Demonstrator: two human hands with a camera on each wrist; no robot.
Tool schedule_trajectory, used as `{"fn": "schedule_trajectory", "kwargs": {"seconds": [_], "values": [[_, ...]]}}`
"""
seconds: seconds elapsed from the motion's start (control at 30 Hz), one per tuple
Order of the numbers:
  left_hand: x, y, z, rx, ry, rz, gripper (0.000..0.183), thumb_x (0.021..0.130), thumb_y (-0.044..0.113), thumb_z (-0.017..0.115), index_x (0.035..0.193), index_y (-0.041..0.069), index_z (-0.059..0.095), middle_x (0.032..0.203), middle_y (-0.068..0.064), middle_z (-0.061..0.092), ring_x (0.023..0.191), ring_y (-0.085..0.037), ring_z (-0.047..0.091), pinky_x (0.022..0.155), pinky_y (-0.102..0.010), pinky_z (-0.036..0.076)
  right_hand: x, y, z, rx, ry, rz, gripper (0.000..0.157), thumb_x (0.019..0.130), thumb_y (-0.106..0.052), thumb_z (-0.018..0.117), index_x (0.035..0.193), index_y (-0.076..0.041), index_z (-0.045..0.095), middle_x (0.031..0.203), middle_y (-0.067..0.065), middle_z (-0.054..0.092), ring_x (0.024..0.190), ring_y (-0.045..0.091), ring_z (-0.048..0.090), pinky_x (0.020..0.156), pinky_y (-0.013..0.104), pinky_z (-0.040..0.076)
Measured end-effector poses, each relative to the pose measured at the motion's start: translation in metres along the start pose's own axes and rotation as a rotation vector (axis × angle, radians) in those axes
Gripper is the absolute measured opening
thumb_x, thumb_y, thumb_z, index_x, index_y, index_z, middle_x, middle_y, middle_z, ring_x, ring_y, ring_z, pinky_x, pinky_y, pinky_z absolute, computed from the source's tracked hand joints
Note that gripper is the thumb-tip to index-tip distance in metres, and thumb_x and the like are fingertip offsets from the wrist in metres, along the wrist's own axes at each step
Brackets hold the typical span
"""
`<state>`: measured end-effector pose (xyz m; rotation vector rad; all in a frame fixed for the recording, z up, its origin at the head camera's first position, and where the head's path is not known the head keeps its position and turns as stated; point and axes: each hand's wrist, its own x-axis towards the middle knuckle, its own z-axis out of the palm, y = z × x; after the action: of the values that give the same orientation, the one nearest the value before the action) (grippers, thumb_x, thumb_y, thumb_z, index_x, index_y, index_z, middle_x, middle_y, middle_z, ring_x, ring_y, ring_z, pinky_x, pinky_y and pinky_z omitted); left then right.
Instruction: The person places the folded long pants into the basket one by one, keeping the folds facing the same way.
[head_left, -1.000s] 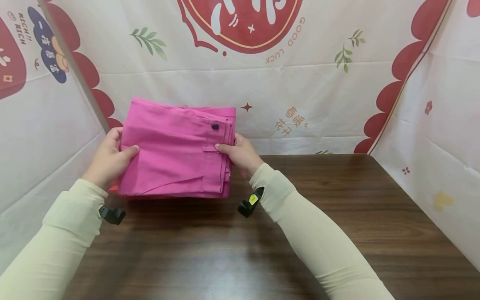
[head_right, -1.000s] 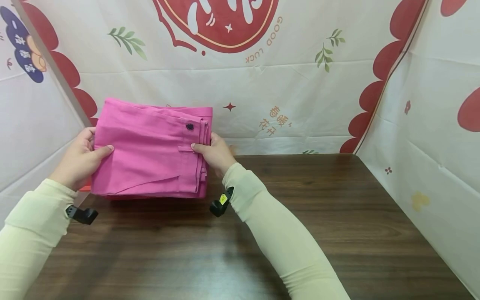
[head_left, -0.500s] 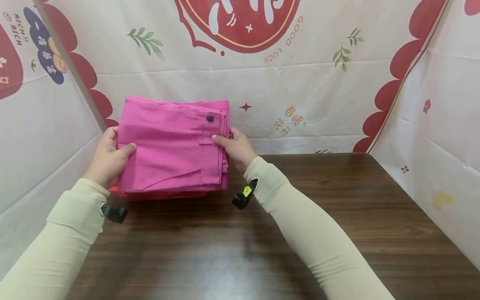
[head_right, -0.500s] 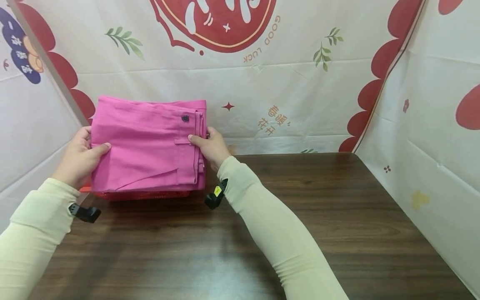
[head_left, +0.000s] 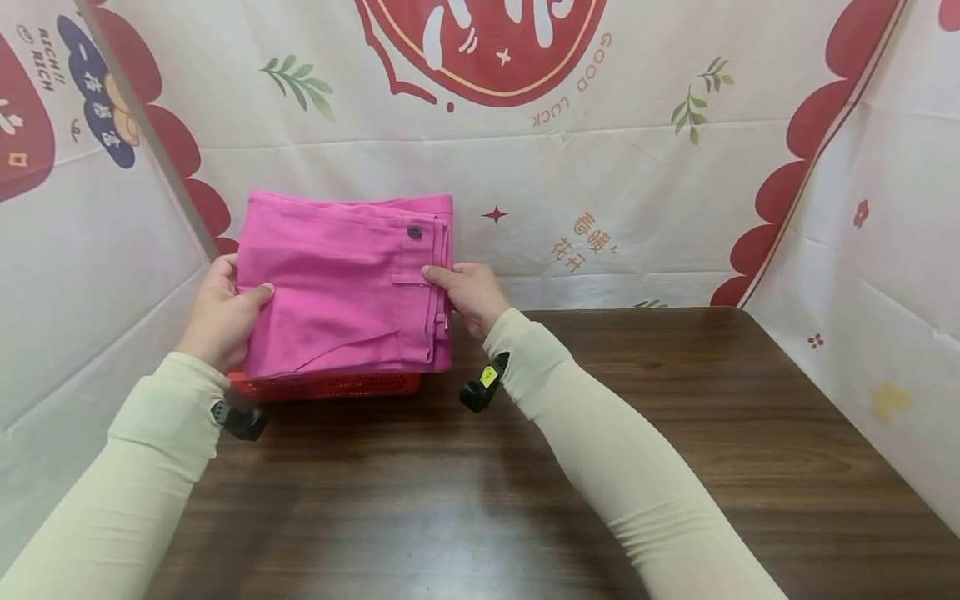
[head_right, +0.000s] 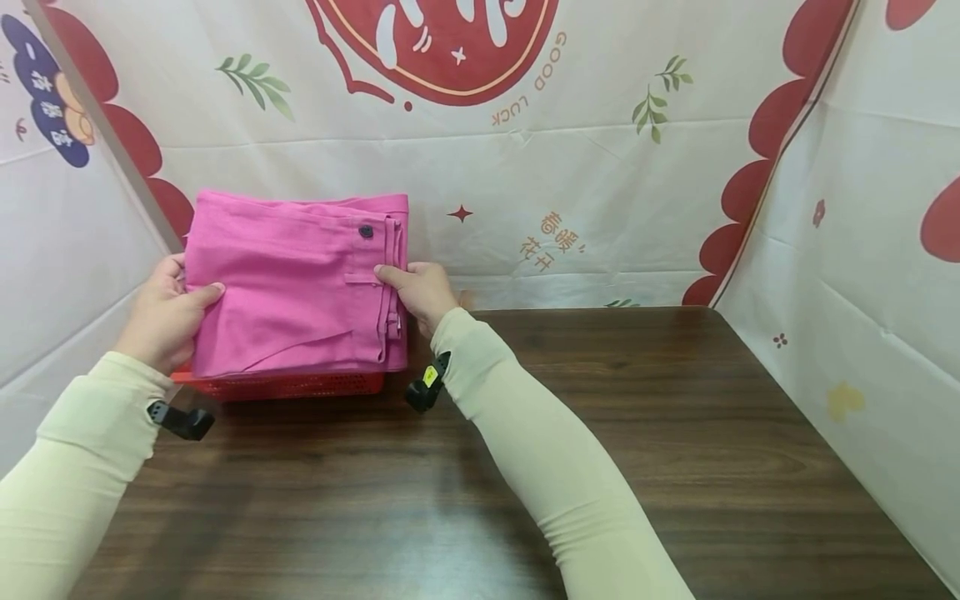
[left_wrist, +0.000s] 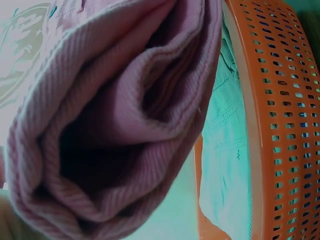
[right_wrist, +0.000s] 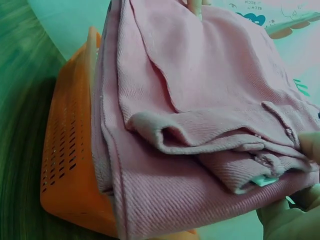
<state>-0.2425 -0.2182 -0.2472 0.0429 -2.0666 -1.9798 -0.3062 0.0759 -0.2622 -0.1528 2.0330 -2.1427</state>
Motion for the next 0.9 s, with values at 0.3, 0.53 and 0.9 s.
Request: {"fn": "schedule_trajectory", "kwargs": {"seconds": [0.3,0.53,0.9], "values": [[0.000,0.003,0.003,-0.024,0.050,-0.035,0.027,0.099,0.002,0.052,0.111,0.025,0.045,0.110,0.001,0.052,0.093,-0.012,0.055,0.070,-0.019,0.050,0.002,-0.004,0.008,0.001,-0.082,0.014,0.036,0.105,-0.034,0.050,0.136,-0.017,0.052,0.117,0.009,0.064,0.101,0.021,0.063,0.085,0.037,0.052],[-0.001,0.001,0.002,-0.051,0.076,-0.062,0.028,0.099,0.000,0.051,0.109,0.025,0.045,0.110,0.001,0.051,0.093,-0.011,0.054,0.070,-0.018,0.050,0.006,-0.006,0.012,-0.056,-0.133,0.011,0.036,0.097,-0.014,0.061,0.131,-0.011,0.049,0.110,0.011,0.061,0.094,0.022,0.062,0.082,0.036,0.053],[0.002,0.000,-0.003,-0.057,0.032,-0.091,0.029,0.100,0.001,0.051,0.110,0.027,0.044,0.110,0.003,0.052,0.091,-0.010,0.056,0.068,-0.020,0.052,0.014,-0.001,0.015,-0.093,-0.053,-0.019,0.042,0.096,-0.009,0.064,0.135,-0.013,0.051,0.109,0.011,0.064,0.092,0.023,0.065,0.080,0.036,0.055]]}}
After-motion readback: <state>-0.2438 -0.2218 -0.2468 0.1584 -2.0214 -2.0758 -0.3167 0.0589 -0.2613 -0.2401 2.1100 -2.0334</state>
